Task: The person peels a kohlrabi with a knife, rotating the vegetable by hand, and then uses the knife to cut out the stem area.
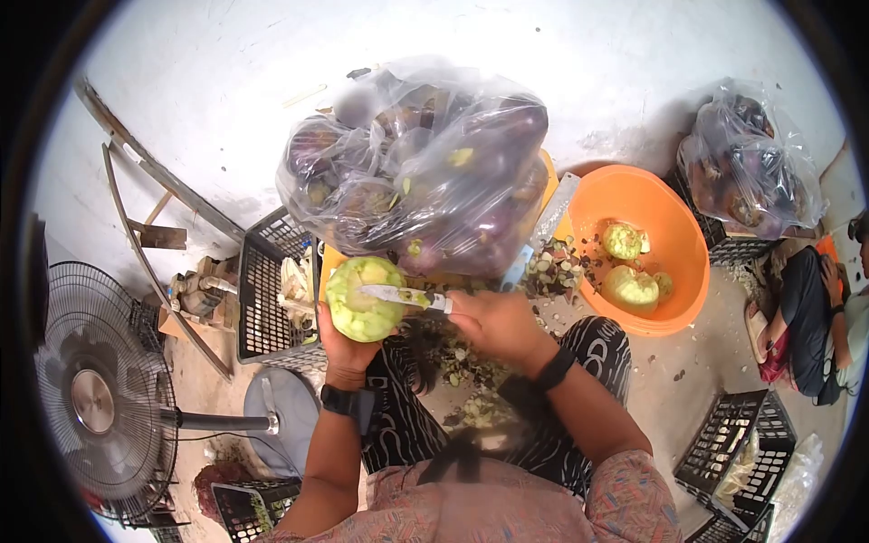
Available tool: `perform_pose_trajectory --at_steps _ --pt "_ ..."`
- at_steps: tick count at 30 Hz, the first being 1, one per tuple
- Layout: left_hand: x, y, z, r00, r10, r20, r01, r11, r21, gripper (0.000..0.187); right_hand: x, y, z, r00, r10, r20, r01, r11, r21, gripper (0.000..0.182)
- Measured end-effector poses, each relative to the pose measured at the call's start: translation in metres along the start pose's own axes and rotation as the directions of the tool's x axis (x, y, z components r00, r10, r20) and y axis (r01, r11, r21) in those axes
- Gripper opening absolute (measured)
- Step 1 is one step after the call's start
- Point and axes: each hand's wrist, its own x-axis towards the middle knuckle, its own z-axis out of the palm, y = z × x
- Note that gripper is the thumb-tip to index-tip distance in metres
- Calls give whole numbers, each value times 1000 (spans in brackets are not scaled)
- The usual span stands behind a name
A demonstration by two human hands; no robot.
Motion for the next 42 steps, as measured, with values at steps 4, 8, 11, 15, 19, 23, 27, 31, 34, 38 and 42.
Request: perform_pose_trajectory --at_steps 4,8,11,15,19,23,27,31,34,38,42 --pt "5 1 5 991 29 -132 -43 993 -108 80 -3 5 -5 997 42 64 -37 996 -82 32" --pt "4 4 -11 993 -26 114 33 998 -59 74 -5 3 0 997 55 54 -49 995 -92 31" --pt "7 -2 -5 997 -28 -78 29 1000 9 70 -2 4 11 997 57 45 -53 994 -97 32" --pt "7 0 -5 997 -38 62 40 999 -36 67 2 4 10 998 49 38 -46 995 -85 32" --pt "3 5 11 995 5 -104 -8 999 -35 75 -2 8 7 999 35 34 -32 997 -75 32" --pt "4 8 16 992 -79 -101 71 994 -83 81 -3 8 5 998 36 50 -30 993 -112 32" --pt "7 5 -1 989 -148 -13 146 983 -108 82 3 6 9 999 35 26 -33 995 -99 32" --pt "8 -6 10 973 -147 -176 134 988 -82 85 5 6 15 999 22 -27 -24 997 -70 31" --pt "7 0 15 977 -120 -178 109 992 -69 86 4 7 14 998 38 -44 -41 996 -78 31" --pt "9 4 3 979 -204 25 205 971 -123 87 3 6 7 998 24 -53 -30 991 -131 32" --pt "3 10 13 952 -275 135 295 943 -156 88 4 15 0 999 11 -34 -19 971 -236 31"
